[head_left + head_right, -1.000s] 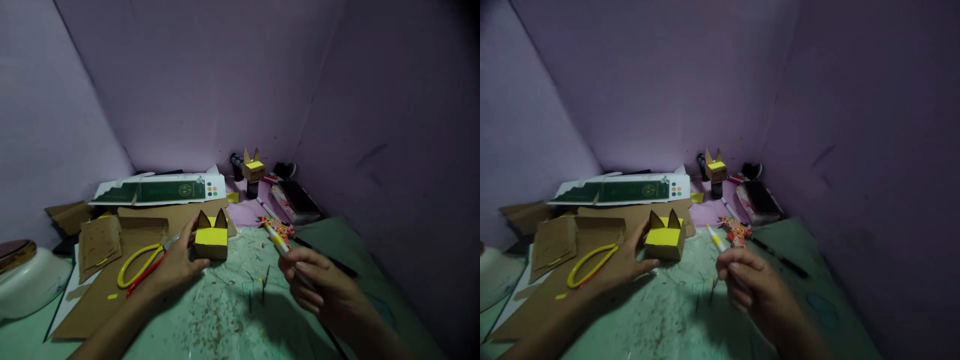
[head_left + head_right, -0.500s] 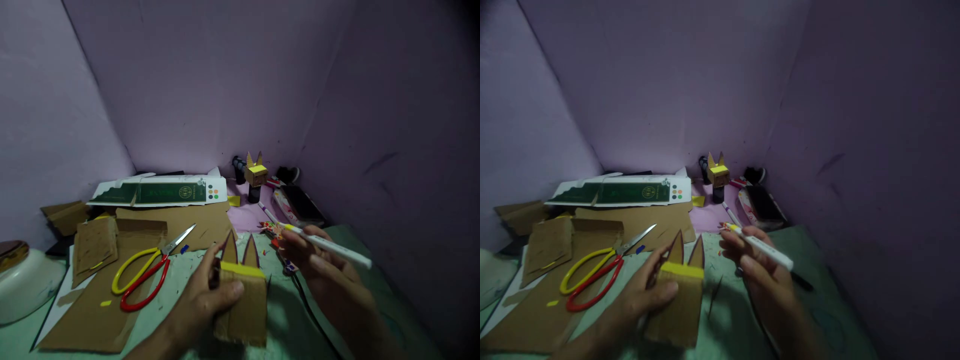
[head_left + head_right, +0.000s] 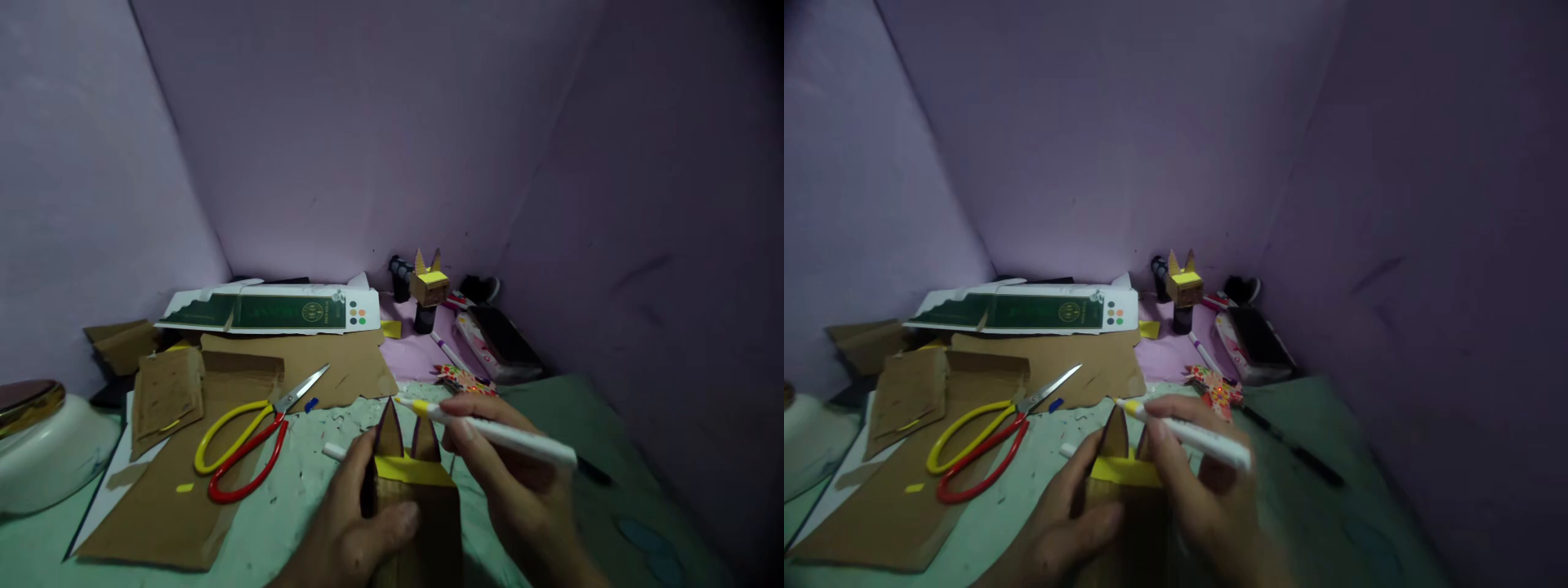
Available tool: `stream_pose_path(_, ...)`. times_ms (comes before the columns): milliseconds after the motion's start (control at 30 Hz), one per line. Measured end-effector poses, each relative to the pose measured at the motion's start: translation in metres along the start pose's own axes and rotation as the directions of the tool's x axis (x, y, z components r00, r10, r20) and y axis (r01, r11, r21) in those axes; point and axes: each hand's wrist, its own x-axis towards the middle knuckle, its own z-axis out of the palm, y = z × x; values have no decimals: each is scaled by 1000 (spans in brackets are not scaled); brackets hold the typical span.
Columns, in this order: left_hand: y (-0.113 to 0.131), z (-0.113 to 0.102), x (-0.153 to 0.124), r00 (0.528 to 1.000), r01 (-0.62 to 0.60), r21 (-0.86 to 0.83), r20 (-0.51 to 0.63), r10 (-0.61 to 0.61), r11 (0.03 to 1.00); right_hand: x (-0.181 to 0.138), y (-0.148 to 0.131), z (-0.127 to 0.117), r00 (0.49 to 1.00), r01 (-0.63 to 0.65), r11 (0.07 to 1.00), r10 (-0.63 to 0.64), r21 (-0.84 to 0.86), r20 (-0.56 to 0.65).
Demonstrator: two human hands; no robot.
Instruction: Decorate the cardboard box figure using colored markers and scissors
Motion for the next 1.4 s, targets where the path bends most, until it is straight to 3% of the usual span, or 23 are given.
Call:
stream_pose_path(100,-3,-1,-1,998,-60,53,10,60,997,-14,15,-3,992,117,980,-123,-163,-26)
stream_pose_path(200,-4,0,-2,999,-50,76,3,50,996,-24,26,-8,968,249,941,-246,-229,44)
stream_pose_path(467,-4,6,-2,999,-49,20,19,49,999,-18,19,-2,977,198,929,-212,-312,-11)
stream_pose_path(667,-4,8,-1,999,-38,-6,9,38,999,-10,18,-11,915,403,846,-364,-348,176)
stream_pose_path(733,-3,9,0,998,-54,-25,10,55,998,-11,19,-11,921,390,858,-355,-335,162)
stream_pose_path(933,-4,8,-2,1000,7,-5,-16,-7,1000,-16,18,-6,984,173,933,-150,-314,98)
stream_pose_path(1167,-3,9,-2,1000,-4,-23,-8,3,1000,-8,18,-11,939,341,886,-307,-314,154)
stream_pose_path(1400,-6,5,-2,997,33,71,-71,-28,997,-9,13,-9,959,272,908,-228,-320,166)
